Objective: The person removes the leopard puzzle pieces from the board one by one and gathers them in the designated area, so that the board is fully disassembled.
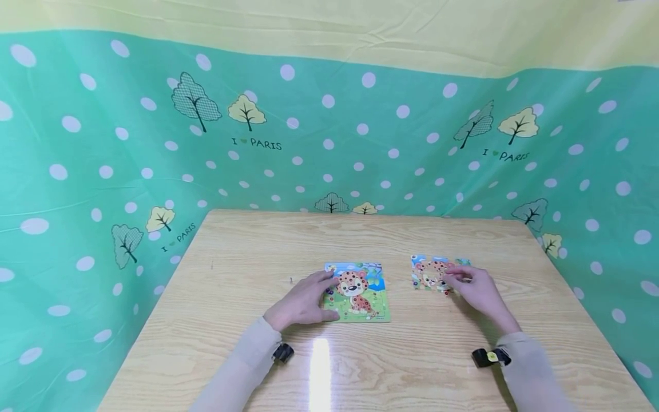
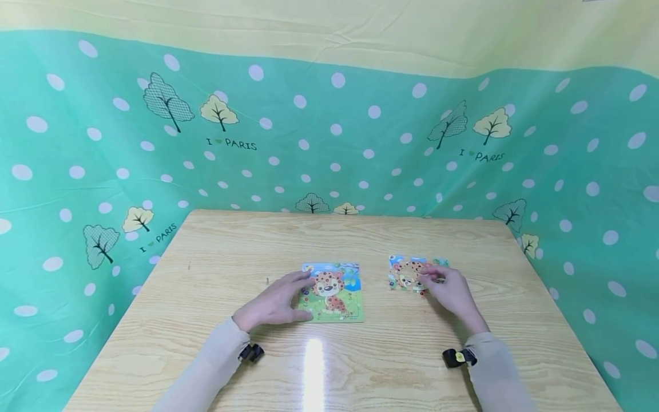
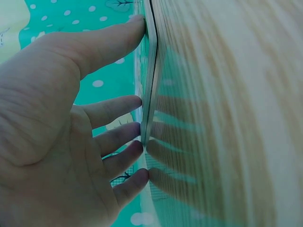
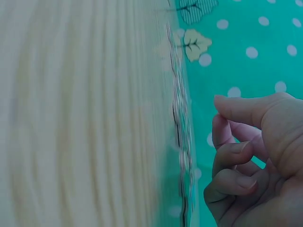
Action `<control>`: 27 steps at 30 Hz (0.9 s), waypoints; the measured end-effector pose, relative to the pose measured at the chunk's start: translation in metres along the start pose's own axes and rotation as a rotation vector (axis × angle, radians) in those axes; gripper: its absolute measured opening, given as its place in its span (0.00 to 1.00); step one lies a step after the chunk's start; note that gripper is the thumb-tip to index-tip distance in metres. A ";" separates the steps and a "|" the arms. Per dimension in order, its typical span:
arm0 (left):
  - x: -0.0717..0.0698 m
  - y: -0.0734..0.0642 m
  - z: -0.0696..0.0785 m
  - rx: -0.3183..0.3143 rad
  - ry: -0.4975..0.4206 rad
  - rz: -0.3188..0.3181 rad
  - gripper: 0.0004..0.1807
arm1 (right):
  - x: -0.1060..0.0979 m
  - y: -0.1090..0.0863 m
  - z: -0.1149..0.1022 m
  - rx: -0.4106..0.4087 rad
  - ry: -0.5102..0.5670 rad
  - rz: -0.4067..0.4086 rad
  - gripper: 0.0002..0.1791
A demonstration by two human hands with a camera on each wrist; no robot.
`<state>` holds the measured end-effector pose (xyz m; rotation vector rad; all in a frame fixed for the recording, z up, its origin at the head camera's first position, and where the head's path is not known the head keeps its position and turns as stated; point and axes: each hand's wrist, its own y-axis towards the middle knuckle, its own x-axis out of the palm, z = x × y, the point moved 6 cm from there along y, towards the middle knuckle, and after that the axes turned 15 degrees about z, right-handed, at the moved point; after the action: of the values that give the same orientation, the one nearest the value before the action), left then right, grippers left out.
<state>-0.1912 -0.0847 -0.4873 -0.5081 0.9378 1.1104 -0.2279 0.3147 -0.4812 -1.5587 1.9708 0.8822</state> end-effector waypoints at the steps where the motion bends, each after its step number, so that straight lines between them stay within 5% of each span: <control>1: 0.000 0.000 0.000 0.001 -0.001 0.000 0.48 | 0.002 0.000 -0.003 -0.011 0.005 0.001 0.18; 16: 0.001 0.000 0.000 0.007 -0.011 0.006 0.49 | 0.035 -0.010 -0.055 -0.162 0.074 -0.007 0.09; 27: 0.001 0.001 -0.001 0.008 0.001 0.003 0.49 | 0.058 -0.015 -0.073 -0.153 0.113 -0.084 0.10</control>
<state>-0.1919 -0.0845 -0.4885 -0.5005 0.9441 1.1087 -0.2255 0.2203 -0.4755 -1.8001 1.9381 0.9480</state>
